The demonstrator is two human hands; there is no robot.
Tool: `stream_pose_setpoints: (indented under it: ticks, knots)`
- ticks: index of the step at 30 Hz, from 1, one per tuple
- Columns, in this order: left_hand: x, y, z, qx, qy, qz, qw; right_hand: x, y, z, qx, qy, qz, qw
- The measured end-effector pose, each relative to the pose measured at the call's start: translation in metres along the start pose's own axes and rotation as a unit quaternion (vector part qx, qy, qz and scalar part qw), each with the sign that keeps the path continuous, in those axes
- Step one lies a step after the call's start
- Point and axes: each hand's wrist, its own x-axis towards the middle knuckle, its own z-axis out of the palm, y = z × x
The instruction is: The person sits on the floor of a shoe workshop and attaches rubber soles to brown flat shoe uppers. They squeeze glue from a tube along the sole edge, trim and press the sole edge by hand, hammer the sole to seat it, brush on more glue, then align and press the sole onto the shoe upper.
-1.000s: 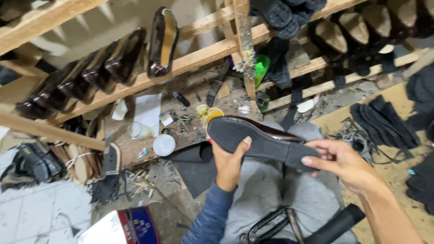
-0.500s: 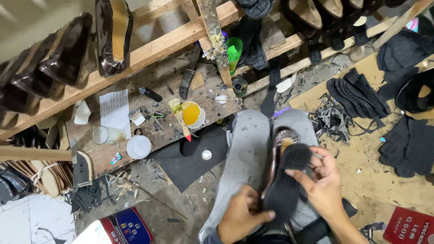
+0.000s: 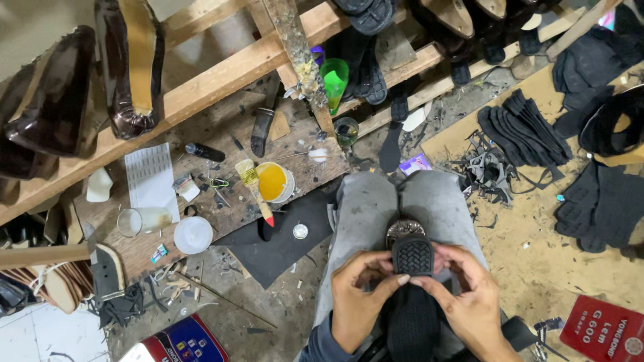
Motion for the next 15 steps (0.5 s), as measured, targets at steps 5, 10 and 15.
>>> stream_pose_setpoints:
  ticks: [5,10,15]
  knots:
    - [0.014,-0.009,-0.001,0.014,0.020,-0.013,1.000,0.017,-0.005,0.004,-0.035,0.020,-0.025,0.999]
    - [0.024,-0.015,0.002,0.002,0.039,-0.010,0.999,0.035,-0.009,0.006,-0.091,0.022,-0.063,0.994]
    - [0.032,-0.025,0.005,-0.024,0.054,-0.024,0.998,0.046,-0.010,0.007,-0.150,0.023,-0.025,0.988]
